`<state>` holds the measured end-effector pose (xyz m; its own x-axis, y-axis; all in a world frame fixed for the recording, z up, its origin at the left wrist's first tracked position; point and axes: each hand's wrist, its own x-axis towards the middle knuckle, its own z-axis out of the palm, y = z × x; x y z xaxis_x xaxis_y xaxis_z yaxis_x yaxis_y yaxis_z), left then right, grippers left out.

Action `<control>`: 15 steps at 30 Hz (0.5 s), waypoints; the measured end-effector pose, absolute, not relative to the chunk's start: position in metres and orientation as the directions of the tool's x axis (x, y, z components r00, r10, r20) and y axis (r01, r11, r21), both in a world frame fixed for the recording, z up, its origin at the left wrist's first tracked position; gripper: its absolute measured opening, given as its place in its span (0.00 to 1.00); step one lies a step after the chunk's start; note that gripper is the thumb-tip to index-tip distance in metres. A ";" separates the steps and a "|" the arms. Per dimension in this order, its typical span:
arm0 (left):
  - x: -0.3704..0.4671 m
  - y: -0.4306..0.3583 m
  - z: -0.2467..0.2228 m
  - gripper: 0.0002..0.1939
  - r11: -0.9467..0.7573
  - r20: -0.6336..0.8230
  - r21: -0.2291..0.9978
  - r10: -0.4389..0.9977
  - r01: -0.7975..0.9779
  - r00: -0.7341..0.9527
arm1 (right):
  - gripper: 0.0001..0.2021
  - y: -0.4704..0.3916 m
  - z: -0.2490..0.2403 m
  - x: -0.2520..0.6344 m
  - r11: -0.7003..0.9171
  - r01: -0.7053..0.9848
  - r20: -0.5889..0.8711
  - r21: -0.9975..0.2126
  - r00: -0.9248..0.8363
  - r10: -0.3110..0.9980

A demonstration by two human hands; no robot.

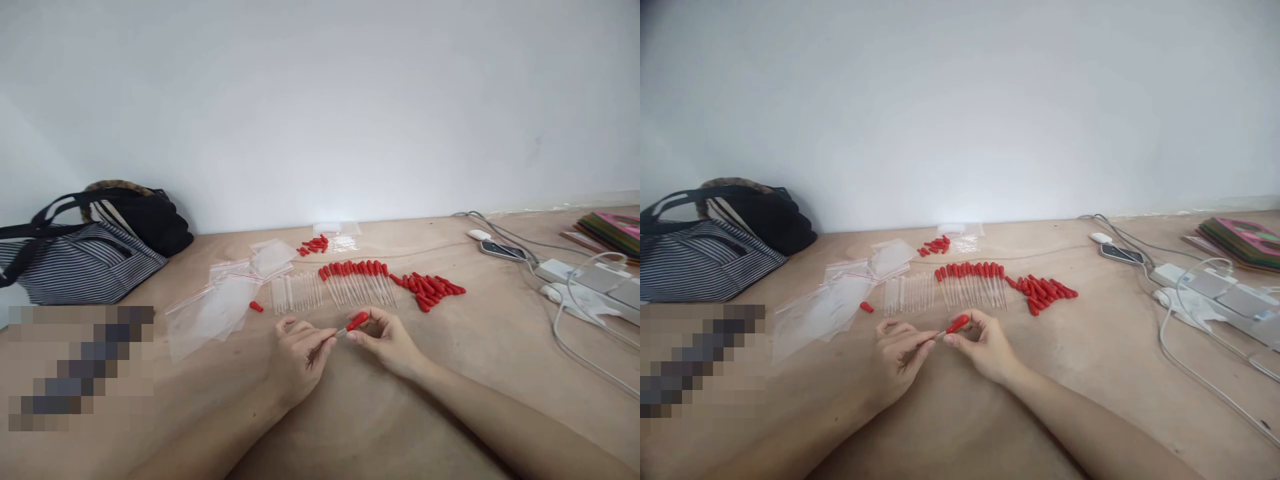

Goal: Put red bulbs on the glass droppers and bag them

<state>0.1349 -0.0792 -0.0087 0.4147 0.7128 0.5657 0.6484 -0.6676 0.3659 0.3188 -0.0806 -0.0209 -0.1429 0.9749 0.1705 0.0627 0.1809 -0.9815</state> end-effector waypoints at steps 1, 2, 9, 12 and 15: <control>0.136 -0.080 -0.009 0.08 -0.672 0.559 0.367 0.712 0.643 0.425 | 0.14 -0.082 -0.020 0.315 0.142 -0.021 0.144 -0.990 -0.134 0.981; 0.137 -0.081 -0.008 0.08 -0.673 0.550 0.370 0.714 0.641 0.432 | 0.14 -0.083 -0.020 0.310 0.110 -0.095 0.121 -0.989 -0.124 0.985; 0.141 -0.085 -0.008 0.11 -0.580 0.392 0.522 0.815 0.626 0.428 | 0.16 -0.089 -0.014 0.289 -0.009 -0.366 0.028 -0.931 -0.094 0.995; 0.141 -0.085 -0.009 0.13 -0.531 0.337 0.581 0.847 0.617 0.412 | 0.16 -0.089 -0.009 0.286 -0.047 -0.367 -0.013 -0.929 -0.094 0.995; 0.142 -0.084 -0.007 0.14 -0.480 0.313 0.648 0.876 0.592 0.367 | 0.20 -0.090 -0.006 0.284 -0.066 -0.357 -0.039 -0.932 -0.084 0.996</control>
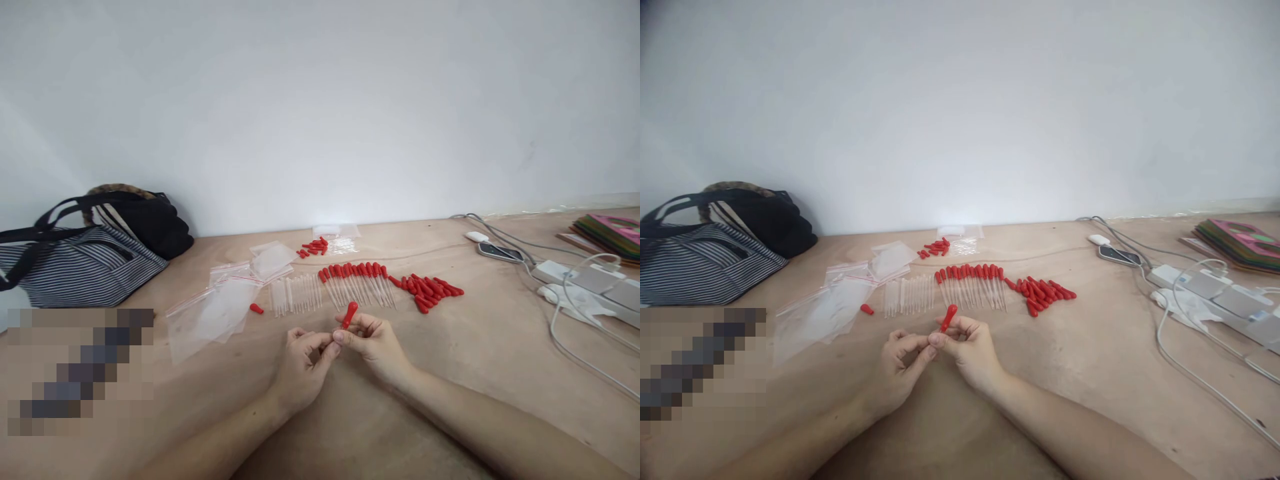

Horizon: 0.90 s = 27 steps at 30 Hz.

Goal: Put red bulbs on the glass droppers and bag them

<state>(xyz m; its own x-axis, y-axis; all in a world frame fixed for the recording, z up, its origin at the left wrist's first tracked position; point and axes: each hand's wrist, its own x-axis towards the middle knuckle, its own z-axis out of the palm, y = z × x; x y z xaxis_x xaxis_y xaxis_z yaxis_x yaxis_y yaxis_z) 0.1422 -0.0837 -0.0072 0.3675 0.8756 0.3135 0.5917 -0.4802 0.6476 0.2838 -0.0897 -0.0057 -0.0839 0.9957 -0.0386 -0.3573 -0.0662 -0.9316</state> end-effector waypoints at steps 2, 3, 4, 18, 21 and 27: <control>0.143 -0.083 -0.005 0.14 -0.441 0.292 0.693 0.895 0.571 0.338 | 0.19 -0.091 -0.006 0.282 -0.078 -0.350 -0.049 -0.934 -0.092 0.995; 0.144 -0.083 -0.004 0.14 -0.425 0.279 0.707 0.902 0.565 0.329 | 0.17 -0.092 -0.006 0.281 -0.080 -0.337 -0.050 -0.938 -0.097 0.994; 0.144 -0.083 -0.003 0.15 -0.415 0.268 0.715 0.906 0.562 0.328 | 0.17 -0.092 -0.007 0.281 -0.077 -0.314 -0.048 -0.946 -0.099 0.994; 0.125 -0.057 -0.023 0.09 -0.438 0.241 0.641 0.895 0.630 0.375 | 0.11 0.019 0.011 0.336 -0.245 0.781 0.052 -0.574 0.334 0.941; 0.126 -0.058 -0.022 0.09 -0.438 0.225 0.639 0.893 0.633 0.391 | 0.10 0.030 0.003 0.327 -0.256 0.825 0.065 -0.505 0.331 0.941; 0.126 -0.061 -0.018 0.09 -0.453 0.205 0.605 0.883 0.655 0.421 | 0.13 0.034 -0.006 0.321 -0.258 0.870 0.098 -0.421 0.326 0.940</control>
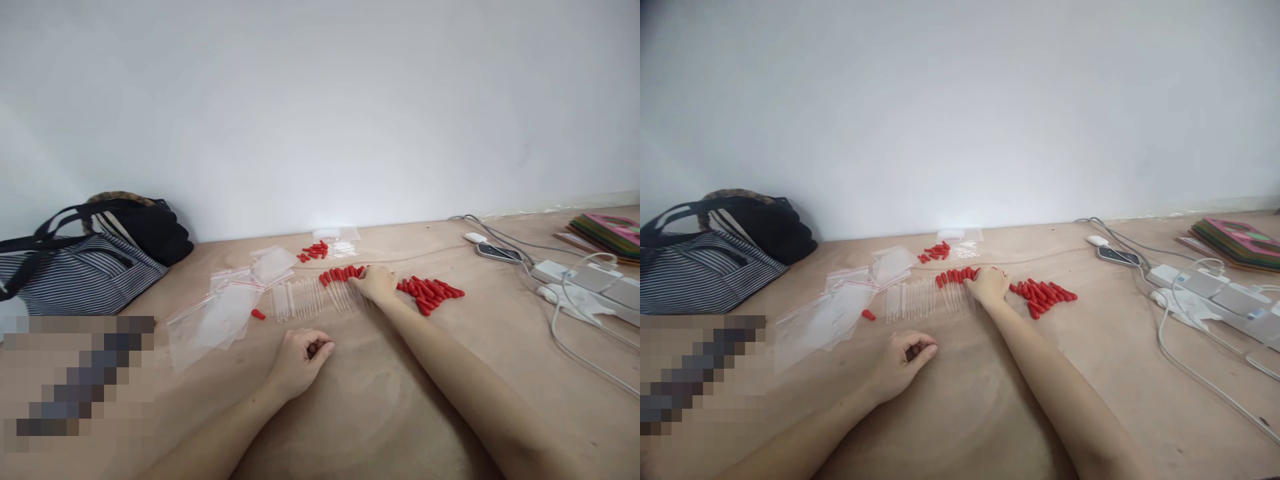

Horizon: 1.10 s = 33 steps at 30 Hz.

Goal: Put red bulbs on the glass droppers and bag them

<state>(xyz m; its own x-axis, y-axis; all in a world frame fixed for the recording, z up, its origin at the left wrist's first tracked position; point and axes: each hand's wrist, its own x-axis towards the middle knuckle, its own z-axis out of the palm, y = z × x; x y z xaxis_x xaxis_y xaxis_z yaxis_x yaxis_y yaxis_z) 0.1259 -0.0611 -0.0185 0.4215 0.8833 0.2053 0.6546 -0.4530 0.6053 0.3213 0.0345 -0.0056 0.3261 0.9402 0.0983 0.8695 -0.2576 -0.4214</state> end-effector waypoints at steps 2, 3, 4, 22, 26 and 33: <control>0.126 -0.062 -0.017 0.09 -0.458 0.206 0.584 0.882 0.670 0.424 | 0.15 0.032 -0.005 0.321 -0.246 0.877 0.116 -0.412 0.318 0.941; 0.126 -0.062 -0.017 0.09 -0.462 0.209 0.577 0.881 0.673 0.425 | 0.16 0.030 -0.004 0.322 -0.239 0.880 0.126 -0.411 0.314 0.941; 0.126 -0.062 -0.016 0.09 -0.466 0.213 0.574 0.879 0.674 0.426 | 0.16 0.028 -0.002 0.323 -0.233 0.881 0.134 -0.411 0.311 0.941; 0.128 -0.064 -0.012 0.11 -0.414 0.148 0.532 0.904 0.739 0.400 | 0.13 -0.049 0.001 0.433 -0.235 0.948 0.162 -0.213 0.271 0.949; 0.129 -0.066 -0.013 0.07 -0.406 0.143 0.572 0.905 0.713 0.401 | 0.10 -0.054 0.001 0.427 -0.220 0.961 0.162 -0.165 0.246 0.956; 0.106 -0.040 -0.004 0.08 -0.384 0.279 0.420 0.917 0.822 0.285 | 0.09 -0.051 -0.006 0.431 -0.212 0.962 0.163 -0.172 0.240 0.957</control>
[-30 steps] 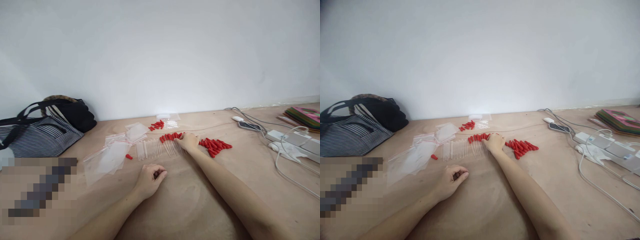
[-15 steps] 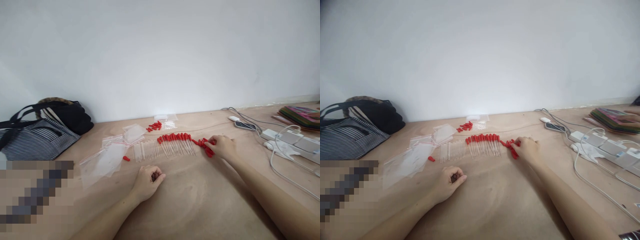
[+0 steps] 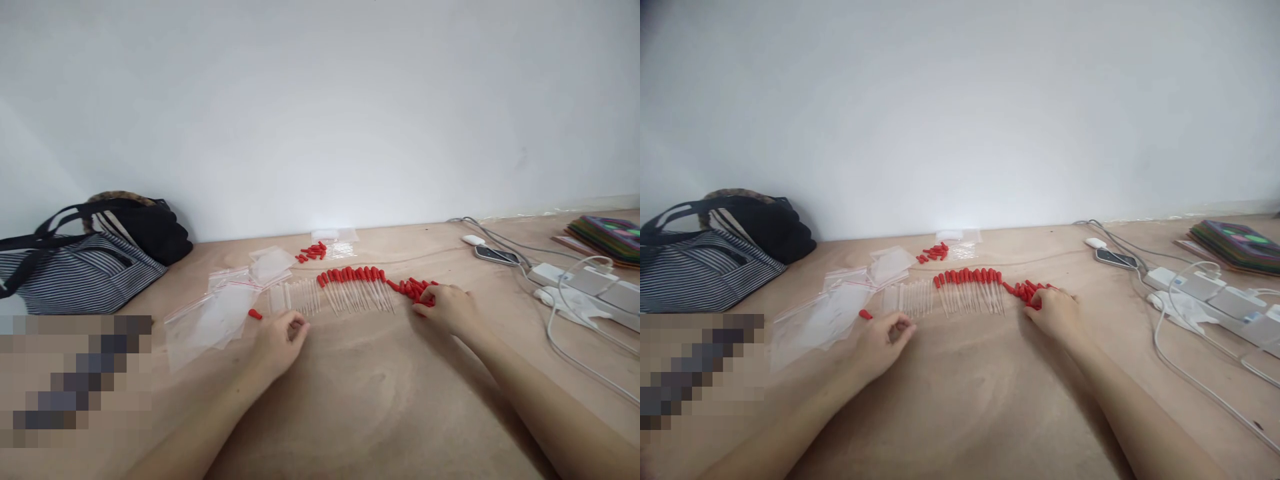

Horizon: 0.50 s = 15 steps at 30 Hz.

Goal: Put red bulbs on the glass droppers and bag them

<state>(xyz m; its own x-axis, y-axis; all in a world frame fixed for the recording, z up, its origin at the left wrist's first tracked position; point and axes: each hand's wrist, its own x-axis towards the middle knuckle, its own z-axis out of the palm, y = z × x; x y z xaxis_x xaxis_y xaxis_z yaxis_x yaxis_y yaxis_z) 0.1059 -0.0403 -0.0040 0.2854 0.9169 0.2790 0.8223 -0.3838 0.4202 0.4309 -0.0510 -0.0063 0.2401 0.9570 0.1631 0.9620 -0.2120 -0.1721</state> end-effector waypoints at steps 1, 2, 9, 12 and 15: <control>0.100 -0.032 0.000 0.08 -0.335 0.305 0.338 0.923 0.879 0.235 | 0.09 -0.051 -0.007 0.431 -0.210 0.962 0.169 -0.172 0.239 0.956; 0.095 -0.024 0.004 0.09 -0.266 0.319 0.260 0.931 0.928 0.178 | 0.08 -0.050 -0.007 0.431 -0.207 0.963 0.175 -0.172 0.237 0.956; 0.100 0.015 0.024 0.18 0.004 0.212 -0.015 0.977 1.000 -0.001 | 0.10 -0.051 -0.008 0.428 -0.205 0.959 0.271 -0.193 0.253 0.929; 0.111 0.024 0.024 0.17 0.028 0.180 -0.072 0.984 0.997 -0.015 | 0.11 -0.052 -0.008 0.427 -0.193 0.955 0.317 -0.223 0.259 0.912; 0.116 0.031 0.024 0.15 0.055 0.150 -0.087 0.988 0.995 -0.041 | 0.12 -0.053 -0.008 0.426 -0.177 0.953 0.357 -0.246 0.259 0.897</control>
